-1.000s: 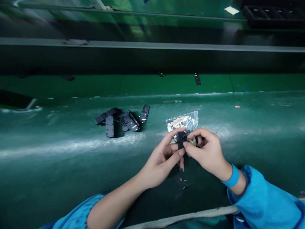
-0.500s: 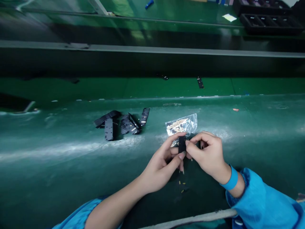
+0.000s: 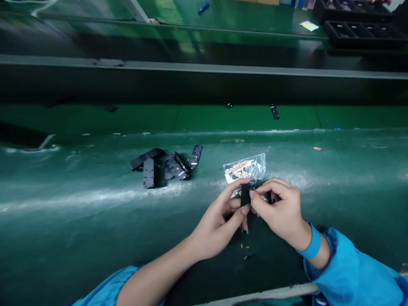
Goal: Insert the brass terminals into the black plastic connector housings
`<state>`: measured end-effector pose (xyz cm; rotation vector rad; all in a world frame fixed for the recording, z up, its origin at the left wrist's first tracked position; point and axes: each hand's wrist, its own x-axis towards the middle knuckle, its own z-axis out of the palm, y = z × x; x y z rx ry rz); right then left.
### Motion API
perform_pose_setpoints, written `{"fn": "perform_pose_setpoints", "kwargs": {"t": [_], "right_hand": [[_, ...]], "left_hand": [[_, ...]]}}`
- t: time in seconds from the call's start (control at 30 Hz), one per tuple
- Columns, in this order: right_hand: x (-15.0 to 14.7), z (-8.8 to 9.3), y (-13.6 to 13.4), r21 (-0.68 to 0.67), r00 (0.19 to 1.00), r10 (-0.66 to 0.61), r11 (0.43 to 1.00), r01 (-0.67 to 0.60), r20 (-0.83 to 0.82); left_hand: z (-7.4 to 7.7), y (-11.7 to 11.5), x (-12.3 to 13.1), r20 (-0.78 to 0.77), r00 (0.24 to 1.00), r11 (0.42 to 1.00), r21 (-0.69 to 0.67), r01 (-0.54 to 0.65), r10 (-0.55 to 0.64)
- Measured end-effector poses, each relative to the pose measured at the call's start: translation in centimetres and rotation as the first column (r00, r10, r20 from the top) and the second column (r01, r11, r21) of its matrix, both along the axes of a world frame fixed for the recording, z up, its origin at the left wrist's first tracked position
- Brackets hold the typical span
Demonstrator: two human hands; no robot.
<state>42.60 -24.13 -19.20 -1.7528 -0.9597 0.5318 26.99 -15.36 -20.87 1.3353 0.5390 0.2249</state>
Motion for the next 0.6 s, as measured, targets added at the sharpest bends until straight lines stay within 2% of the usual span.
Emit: {"fn": "perform_pose_setpoints", "kwargs": {"t": [0.27, 0.6], "right_hand": [[0.1, -0.01, 0.04, -0.029, 1.0, -0.004, 1.0, 0.005, 0.011], [0.42, -0.2, -0.1, -0.097, 0.985, 0.004, 0.995, -0.02, -0.17]], "left_hand": [[0.01, 0.05, 0.05, 0.001, 1.0, 0.999, 0.026, 0.021, -0.021], [-0.26, 0.12, -0.15, 0.027, 0.996, 0.992, 0.101, 0.081, -0.084]]}}
